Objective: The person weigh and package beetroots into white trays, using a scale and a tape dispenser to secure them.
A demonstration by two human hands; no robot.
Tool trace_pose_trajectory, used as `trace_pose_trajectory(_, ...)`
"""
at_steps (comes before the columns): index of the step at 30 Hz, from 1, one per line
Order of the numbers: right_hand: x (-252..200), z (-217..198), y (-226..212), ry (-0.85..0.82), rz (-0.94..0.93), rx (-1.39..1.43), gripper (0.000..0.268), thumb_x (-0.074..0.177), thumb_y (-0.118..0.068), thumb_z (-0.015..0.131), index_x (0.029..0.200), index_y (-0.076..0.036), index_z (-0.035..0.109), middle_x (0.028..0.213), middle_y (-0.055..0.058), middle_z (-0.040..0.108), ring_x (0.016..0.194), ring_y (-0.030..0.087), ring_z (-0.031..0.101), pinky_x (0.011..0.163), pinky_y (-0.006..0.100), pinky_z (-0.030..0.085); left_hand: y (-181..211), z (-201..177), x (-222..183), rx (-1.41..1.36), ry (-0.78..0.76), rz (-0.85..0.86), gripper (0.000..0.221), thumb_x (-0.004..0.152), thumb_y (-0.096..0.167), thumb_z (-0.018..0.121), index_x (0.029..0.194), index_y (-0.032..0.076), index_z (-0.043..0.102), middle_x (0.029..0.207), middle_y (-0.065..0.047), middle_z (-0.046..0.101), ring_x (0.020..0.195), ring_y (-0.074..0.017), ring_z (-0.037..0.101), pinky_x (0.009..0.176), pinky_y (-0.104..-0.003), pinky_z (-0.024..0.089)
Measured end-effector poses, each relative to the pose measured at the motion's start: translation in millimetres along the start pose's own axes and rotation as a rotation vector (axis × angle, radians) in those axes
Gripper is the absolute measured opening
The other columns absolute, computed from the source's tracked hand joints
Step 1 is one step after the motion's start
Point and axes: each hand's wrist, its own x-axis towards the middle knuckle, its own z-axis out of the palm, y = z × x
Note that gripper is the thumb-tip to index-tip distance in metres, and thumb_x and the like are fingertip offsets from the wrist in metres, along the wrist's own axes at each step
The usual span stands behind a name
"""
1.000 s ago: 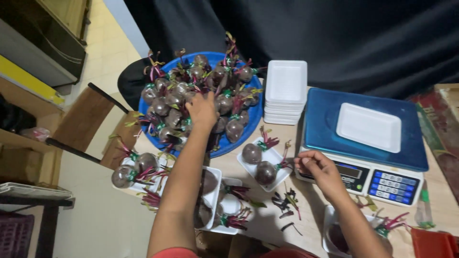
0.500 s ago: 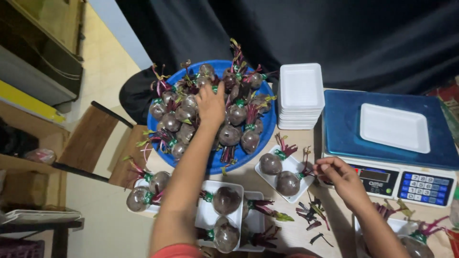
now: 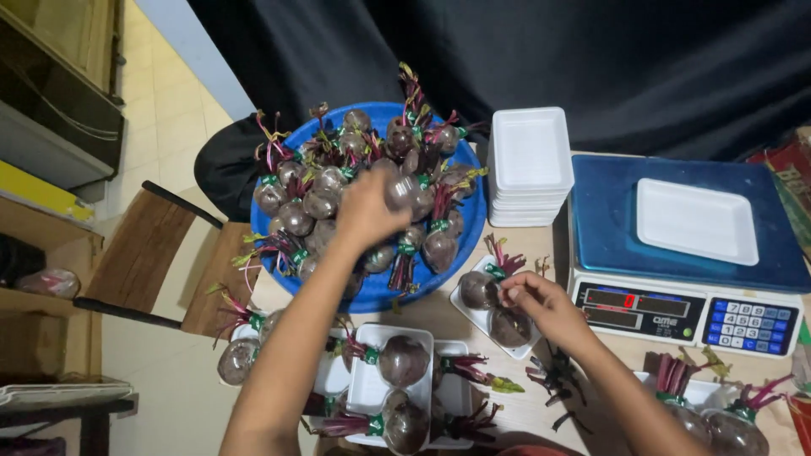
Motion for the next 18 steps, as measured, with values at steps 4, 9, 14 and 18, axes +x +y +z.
trace_pose_trajectory(4, 1, -2, 7, -0.015, 0.009, 0.015, 0.021, 0.096, -0.005, 0.064, 0.111, -0.003, 0.078, 0.082, 0.015, 0.077, 0.085, 0.022, 0.070, 0.079, 0.038, 0.060, -2, -6, 43, 0.088, 0.152, -0.265, 0.074, 0.075, 0.036, 0.085, 0.130, 0.001, 0.051, 0.123, -0.026, 0.056, 0.115, -0.0476, 0.059, 0.096, -0.058, 0.049)
trace_pose_trajectory(9, -3, -17, 11, 0.022, 0.028, 0.032, 0.022, 0.095, -0.005, 0.065, 0.113, -0.002, 0.077, 0.086, 0.019, 0.079, 0.086, 0.026, 0.073, 0.079, 0.040, 0.061, -51, 43, 89, 0.333, 0.238, -0.362, 0.066, 0.080, 0.045, 0.085, 0.124, 0.005, 0.056, 0.116, -0.019, 0.058, 0.110, -0.0387, 0.061, 0.090, -0.050, 0.052)
trace_pose_trajectory(14, -3, -26, 23, 0.063, 0.046, 0.075, 0.021, 0.096, -0.005, 0.064, 0.114, -0.001, 0.076, 0.086, 0.016, 0.077, 0.086, 0.024, 0.072, 0.078, 0.037, 0.060, 3, 12, 64, 0.372, 0.231, -0.237, 0.057, 0.082, 0.032, 0.084, 0.125, 0.006, 0.057, 0.120, -0.021, 0.055, 0.117, -0.0418, 0.055, 0.092, -0.052, 0.048)
trace_pose_trajectory(18, -7, -18, 18, 0.014, 0.055, 0.063, 0.021, 0.097, -0.007, 0.063, 0.113, -0.003, 0.077, 0.083, 0.014, 0.077, 0.085, 0.020, 0.071, 0.077, 0.034, 0.061, 17, -11, 34, 0.147, -0.190, -0.288, 0.048, 0.086, 0.043, 0.074, 0.118, 0.007, 0.071, 0.115, -0.023, 0.070, 0.115, -0.0433, 0.066, 0.089, -0.055, 0.054)
